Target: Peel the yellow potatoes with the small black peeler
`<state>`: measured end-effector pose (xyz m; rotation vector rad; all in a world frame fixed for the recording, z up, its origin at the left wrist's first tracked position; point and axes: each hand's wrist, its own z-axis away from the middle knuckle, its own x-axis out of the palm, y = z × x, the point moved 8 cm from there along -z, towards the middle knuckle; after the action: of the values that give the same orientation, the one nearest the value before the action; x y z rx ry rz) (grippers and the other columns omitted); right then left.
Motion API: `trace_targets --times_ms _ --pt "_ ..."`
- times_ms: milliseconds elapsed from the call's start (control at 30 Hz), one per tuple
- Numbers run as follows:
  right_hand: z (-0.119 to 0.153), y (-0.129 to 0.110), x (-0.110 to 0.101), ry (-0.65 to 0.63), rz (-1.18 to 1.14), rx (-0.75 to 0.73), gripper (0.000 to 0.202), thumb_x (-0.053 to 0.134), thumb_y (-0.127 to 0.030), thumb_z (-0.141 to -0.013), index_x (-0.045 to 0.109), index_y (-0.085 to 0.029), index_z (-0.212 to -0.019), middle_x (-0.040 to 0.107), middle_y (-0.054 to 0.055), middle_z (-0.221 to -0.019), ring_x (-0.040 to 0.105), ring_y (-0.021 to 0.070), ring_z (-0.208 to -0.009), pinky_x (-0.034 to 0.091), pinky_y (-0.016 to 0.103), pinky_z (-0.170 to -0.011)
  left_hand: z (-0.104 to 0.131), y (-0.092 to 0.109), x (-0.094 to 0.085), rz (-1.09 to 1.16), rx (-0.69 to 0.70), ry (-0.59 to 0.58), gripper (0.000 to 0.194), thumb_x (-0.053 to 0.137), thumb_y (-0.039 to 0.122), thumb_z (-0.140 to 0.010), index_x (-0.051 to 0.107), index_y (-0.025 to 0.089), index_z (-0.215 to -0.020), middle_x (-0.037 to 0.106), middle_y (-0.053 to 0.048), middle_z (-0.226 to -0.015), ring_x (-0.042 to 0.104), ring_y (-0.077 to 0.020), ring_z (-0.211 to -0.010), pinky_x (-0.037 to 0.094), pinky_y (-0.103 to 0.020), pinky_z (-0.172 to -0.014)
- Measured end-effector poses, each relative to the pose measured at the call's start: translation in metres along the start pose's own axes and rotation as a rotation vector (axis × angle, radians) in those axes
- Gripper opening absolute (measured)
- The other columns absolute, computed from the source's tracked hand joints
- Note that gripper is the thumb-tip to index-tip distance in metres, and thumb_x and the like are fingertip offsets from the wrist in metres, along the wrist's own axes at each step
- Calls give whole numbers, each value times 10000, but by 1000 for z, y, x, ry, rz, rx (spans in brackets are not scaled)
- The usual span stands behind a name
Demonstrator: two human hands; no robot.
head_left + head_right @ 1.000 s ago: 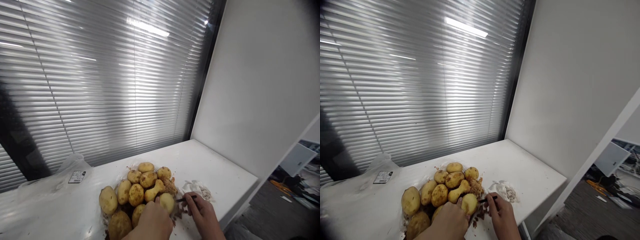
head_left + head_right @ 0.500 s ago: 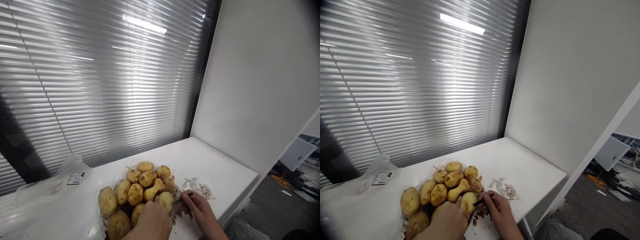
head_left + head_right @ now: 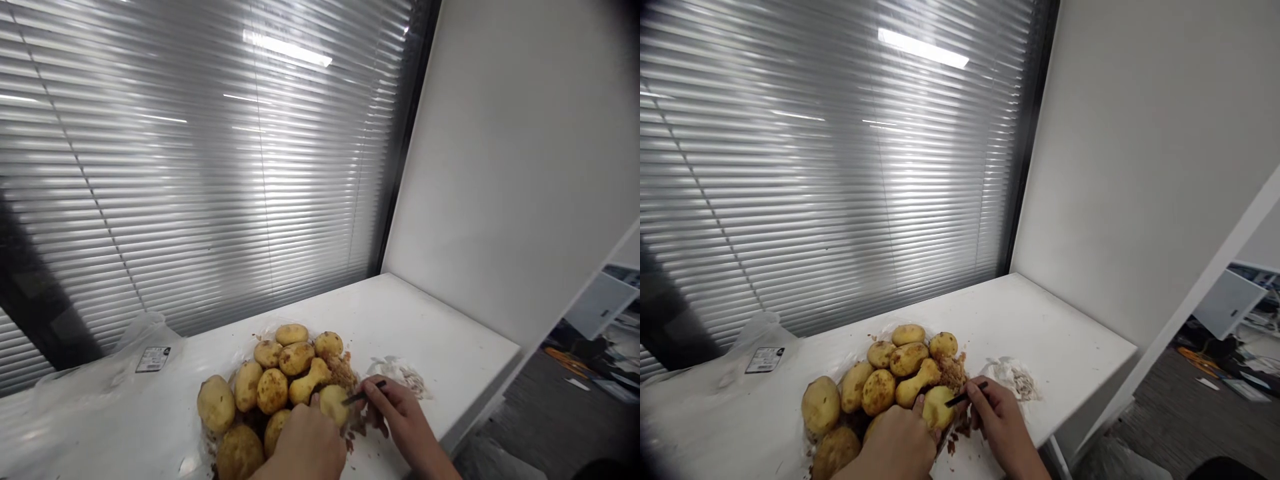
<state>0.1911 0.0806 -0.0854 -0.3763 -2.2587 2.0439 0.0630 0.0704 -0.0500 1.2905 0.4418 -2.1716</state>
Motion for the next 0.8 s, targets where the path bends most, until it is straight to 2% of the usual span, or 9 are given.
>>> trace_targets --times_ms 33,100,167,300,400,533,600,700,800 --pt "0 -3 1 -2 47 -16 510 503 -623 -865 667 -154 -750 640 43 -643 492 120 -452 378 231 -419 0 -1 0 12 -10 2 311 643 275 -841 689 127 -1111 676 -213 -1072 582 -345 -1122 494 -441 -858" --pt "1 -10 -3 78 162 -63 501 495 -599 -882 675 -154 -739 652 54 -668 513 133 -495 410 244 -476 0 -2 0 14 -19 9 306 664 279 -825 696 129 -1090 686 -204 -1027 616 -325 -1059 499 -435 -848" --pt "2 -13 -8 135 221 -88 498 477 -586 -897 680 -154 -755 659 59 -681 520 142 -512 421 251 -498 -1 -1 1 -9 -7 4 317 645 298 -842 686 128 -1106 674 -209 -1066 573 -339 -1139 495 -432 -855" --pt "2 -9 -5 64 177 -71 498 459 -591 -903 678 -157 -797 655 50 -671 518 143 -493 437 256 -496 -3 -2 4 -33 -4 -32 347 603 328 -876 660 138 -1160 642 -203 -1168 448 -362 -1286 472 -442 -900" --pt "4 -8 -5 89 112 -46 497 476 -609 -886 664 -160 -785 646 44 -673 511 136 -485 443 250 -484 -3 -2 4 -25 -7 -33 364 616 344 -866 661 137 -1161 639 -201 -1180 462 -366 -1273 473 -446 -903" --pt "7 -10 13 6 120 -64 515 465 -619 -885 642 -166 -715 582 8 -553 496 128 -451 407 230 -454 -3 -2 4 -4 -5 -3 334 615 336 -863 683 148 -1130 661 -202 -1134 523 -351 -1210 479 -441 -888" --pt "9 -13 15 36 194 -106 509 469 -607 -889 649 -167 -708 600 23 -555 540 149 -490 426 235 -478 -3 -2 3 8 0 20 320 625 328 -852 697 144 -1103 675 -208 -1091 547 -354 -1175 484 -446 -871" --pt "11 -16 4 193 259 -138 490 473 -595 -890 680 -166 -776 661 59 -637 602 179 -557 454 238 -496 -2 -3 1 2 5 52 342 675 312 -807 698 145 -1104 665 -217 -1107 549 -374 -1161 501 -450 -836" --pt "11 -16 6 137 256 -131 500 434 -579 -913 678 -168 -767 647 49 -609 576 164 -501 443 238 -471 -2 -2 2 -1 10 37 347 666 322 -814 694 147 -1113 648 -221 -1148 493 -392 -1229 504 -453 -830"
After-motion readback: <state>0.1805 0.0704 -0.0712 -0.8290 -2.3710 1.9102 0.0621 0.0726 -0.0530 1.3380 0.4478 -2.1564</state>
